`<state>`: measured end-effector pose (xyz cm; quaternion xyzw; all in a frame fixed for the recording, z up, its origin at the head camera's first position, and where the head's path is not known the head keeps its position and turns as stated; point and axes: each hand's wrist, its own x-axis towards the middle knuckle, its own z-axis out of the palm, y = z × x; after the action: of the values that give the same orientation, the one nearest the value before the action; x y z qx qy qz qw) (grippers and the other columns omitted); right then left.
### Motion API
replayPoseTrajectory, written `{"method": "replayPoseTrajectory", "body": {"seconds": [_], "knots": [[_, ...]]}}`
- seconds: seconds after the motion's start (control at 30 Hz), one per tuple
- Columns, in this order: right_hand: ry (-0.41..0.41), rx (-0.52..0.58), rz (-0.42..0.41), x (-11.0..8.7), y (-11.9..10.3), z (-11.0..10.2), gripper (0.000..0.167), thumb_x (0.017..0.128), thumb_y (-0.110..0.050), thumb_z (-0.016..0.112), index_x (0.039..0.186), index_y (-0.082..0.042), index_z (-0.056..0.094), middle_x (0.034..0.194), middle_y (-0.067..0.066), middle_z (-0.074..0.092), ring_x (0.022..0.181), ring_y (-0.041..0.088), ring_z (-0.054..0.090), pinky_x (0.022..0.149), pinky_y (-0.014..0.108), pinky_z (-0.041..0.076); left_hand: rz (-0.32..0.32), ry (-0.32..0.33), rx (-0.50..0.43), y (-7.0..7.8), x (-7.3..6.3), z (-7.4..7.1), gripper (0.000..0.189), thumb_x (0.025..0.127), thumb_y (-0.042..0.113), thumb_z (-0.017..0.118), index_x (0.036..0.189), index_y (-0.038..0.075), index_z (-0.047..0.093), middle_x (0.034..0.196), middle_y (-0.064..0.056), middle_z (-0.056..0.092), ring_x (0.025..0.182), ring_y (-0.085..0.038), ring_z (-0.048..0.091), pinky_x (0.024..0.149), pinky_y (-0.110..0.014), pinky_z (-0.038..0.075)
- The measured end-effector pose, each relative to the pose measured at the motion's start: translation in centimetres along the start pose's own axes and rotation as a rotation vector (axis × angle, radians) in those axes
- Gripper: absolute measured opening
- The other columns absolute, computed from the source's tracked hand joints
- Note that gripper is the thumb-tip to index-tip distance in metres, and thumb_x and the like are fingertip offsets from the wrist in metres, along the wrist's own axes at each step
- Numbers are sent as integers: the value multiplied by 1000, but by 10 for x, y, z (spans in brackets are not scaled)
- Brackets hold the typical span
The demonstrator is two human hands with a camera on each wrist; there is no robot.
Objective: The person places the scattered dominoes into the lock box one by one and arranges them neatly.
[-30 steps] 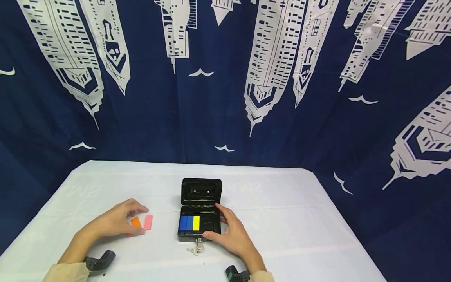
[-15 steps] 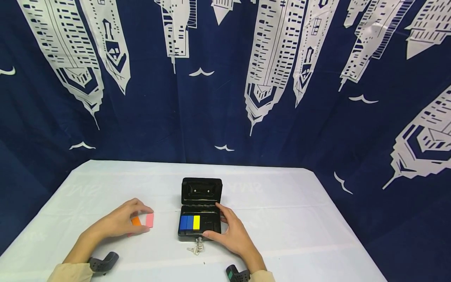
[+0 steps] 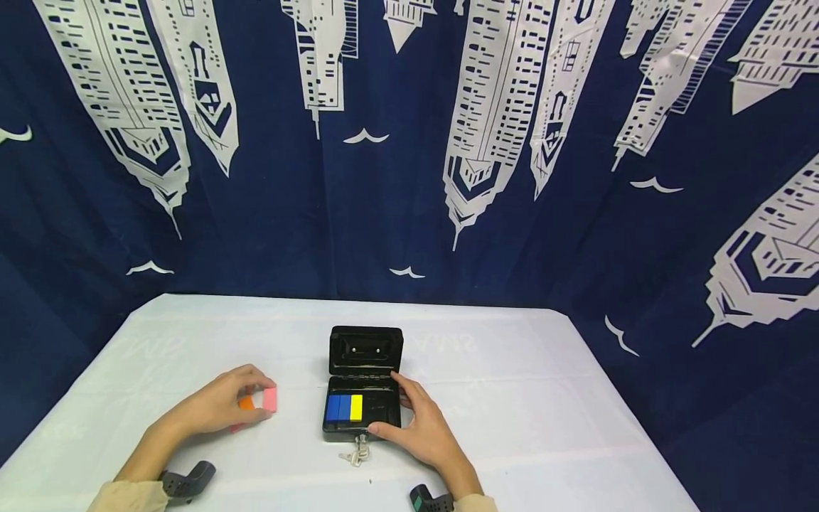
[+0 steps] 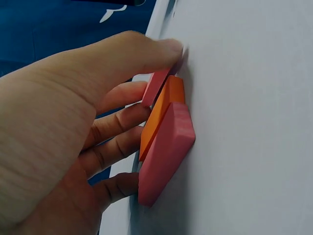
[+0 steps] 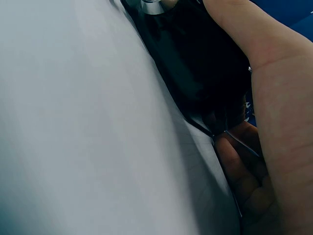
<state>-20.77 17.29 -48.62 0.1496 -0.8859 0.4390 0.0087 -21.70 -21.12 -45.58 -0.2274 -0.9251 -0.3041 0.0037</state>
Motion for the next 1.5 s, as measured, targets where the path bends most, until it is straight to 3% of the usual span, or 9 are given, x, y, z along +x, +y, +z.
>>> {"method": "replayPoseTrajectory", "body": {"seconds": [0.57, 1.5], "knots": [[-3, 2, -1, -1, 2, 1, 94, 79, -53, 87, 157, -24, 43, 154, 5, 51, 128, 26, 61, 109, 46, 50, -46, 36, 11, 1, 3, 3, 44, 82, 34, 87, 116, 9, 73, 95, 9, 60, 86, -5, 53, 76, -25, 49], [6, -3, 1, 0, 1, 0, 93, 78, -51, 87, 156, -25, 44, 154, 5, 50, 128, 25, 61, 109, 45, 50, -32, 87, 2, 10, 7, 5, 41, 83, 35, 87, 115, 12, 73, 91, 7, 61, 83, -9, 54, 71, -25, 48]]}}
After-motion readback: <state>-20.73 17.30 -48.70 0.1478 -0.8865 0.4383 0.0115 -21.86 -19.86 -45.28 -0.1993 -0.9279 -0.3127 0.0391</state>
